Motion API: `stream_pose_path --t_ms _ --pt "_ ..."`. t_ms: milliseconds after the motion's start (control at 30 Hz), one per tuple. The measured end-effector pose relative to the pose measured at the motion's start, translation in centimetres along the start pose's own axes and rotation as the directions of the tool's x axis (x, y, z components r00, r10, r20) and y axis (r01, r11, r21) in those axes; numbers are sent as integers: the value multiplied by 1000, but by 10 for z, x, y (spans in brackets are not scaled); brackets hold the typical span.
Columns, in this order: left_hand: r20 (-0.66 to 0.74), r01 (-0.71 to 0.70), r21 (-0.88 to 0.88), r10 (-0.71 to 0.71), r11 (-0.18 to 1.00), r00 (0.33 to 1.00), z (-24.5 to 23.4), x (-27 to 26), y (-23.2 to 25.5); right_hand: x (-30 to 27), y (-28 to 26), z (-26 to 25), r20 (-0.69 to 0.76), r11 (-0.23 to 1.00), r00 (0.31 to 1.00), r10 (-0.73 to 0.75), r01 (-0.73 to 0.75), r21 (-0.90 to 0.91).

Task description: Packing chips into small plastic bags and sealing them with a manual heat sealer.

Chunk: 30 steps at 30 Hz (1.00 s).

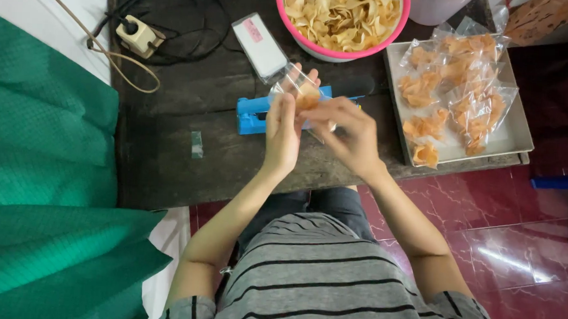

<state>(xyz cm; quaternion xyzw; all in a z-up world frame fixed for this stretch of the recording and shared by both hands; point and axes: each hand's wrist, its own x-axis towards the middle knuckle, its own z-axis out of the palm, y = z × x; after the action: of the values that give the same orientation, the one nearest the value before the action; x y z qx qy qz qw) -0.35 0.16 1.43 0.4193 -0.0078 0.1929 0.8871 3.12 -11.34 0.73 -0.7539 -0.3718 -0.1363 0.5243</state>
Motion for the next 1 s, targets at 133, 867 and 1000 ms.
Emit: stream_pose_path --t_ms 133,867,1000 --pt "323 -50 0 47 999 945 -39 8 -35 10 -4 -14 -137 991 984 113 -101 93" --pt "157 -32 224 -3 974 988 -27 22 -18 9 24 7 -264 790 861 434 -223 572" --pt "144 -48 271 9 961 990 -24 23 -18 4 38 12 -344 829 836 428 -212 517"
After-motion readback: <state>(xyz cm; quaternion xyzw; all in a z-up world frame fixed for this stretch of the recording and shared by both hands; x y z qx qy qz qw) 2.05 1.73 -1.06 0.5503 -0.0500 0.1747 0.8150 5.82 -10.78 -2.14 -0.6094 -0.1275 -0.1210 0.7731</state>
